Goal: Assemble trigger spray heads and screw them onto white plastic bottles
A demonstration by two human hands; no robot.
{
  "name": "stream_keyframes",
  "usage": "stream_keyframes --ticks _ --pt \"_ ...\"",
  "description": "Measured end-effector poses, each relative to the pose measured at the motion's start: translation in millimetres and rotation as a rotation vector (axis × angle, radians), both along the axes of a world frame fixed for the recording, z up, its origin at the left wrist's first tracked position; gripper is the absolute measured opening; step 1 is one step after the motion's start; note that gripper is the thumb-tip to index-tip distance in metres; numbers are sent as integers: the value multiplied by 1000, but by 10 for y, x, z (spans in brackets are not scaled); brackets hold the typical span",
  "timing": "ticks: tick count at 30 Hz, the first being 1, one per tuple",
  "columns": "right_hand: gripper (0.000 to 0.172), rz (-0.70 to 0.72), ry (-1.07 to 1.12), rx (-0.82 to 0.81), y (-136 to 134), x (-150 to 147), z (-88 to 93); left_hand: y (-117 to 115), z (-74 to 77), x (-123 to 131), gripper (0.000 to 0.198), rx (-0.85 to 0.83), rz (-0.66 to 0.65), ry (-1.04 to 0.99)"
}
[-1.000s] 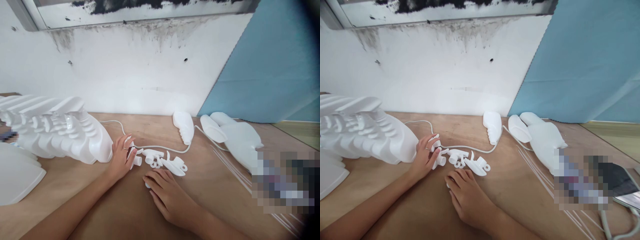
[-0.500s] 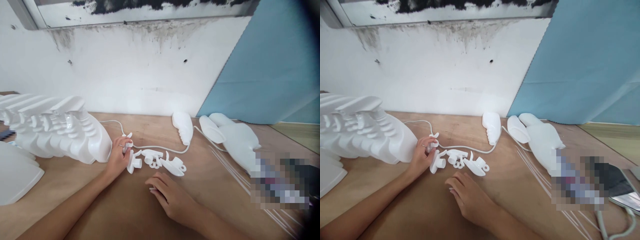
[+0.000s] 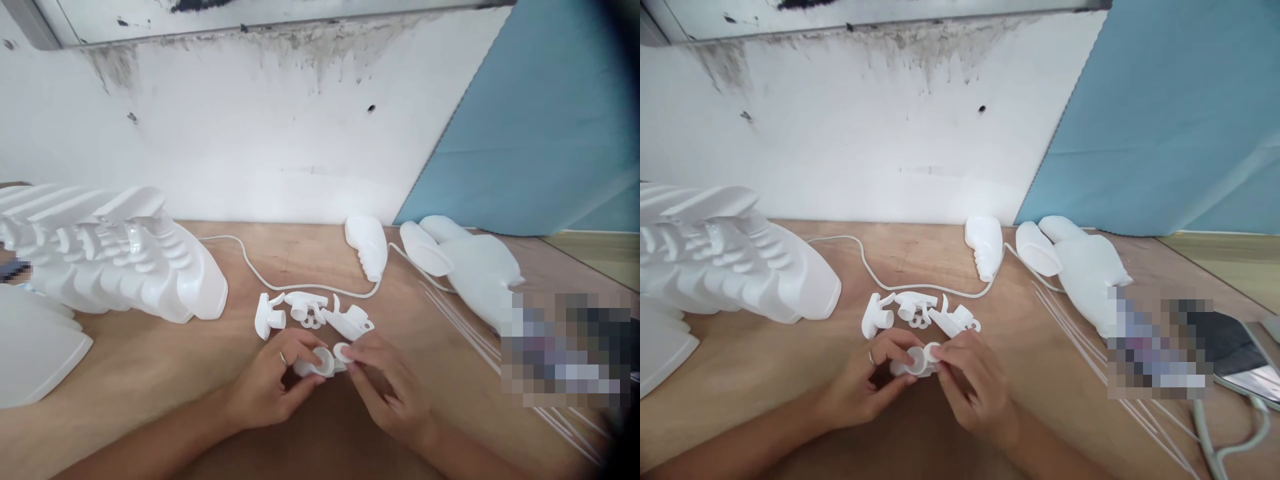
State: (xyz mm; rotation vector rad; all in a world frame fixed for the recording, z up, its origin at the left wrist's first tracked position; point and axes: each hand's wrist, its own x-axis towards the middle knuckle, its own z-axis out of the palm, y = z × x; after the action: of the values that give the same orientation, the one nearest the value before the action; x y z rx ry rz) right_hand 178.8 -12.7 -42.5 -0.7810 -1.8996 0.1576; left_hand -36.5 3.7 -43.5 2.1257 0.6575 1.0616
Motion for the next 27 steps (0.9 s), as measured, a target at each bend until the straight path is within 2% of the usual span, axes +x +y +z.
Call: stream_keyframes --ticks 5,12,15,19,21,27 --pt "28 75 -148 112 51 -83 14 51 -3 -27 36 -134 0 34" --pt "34 133 -290 49 99 -94 48 99 -8 -49 29 -118 -5 63" --pt "30 139 -265 -18 101 -87 70 125 -9 -75 24 -24 -21 142" --pt "23 165 -300 -107 135 -54 40 160 -26 -124 26 267 -14 307" --pt "24 164 -357 -108 154 -34 12 173 -39 -137 28 353 -2 346" --pt "23 150 -422 -86 179 -14 -28 178 -49 -134 31 403 30 371"
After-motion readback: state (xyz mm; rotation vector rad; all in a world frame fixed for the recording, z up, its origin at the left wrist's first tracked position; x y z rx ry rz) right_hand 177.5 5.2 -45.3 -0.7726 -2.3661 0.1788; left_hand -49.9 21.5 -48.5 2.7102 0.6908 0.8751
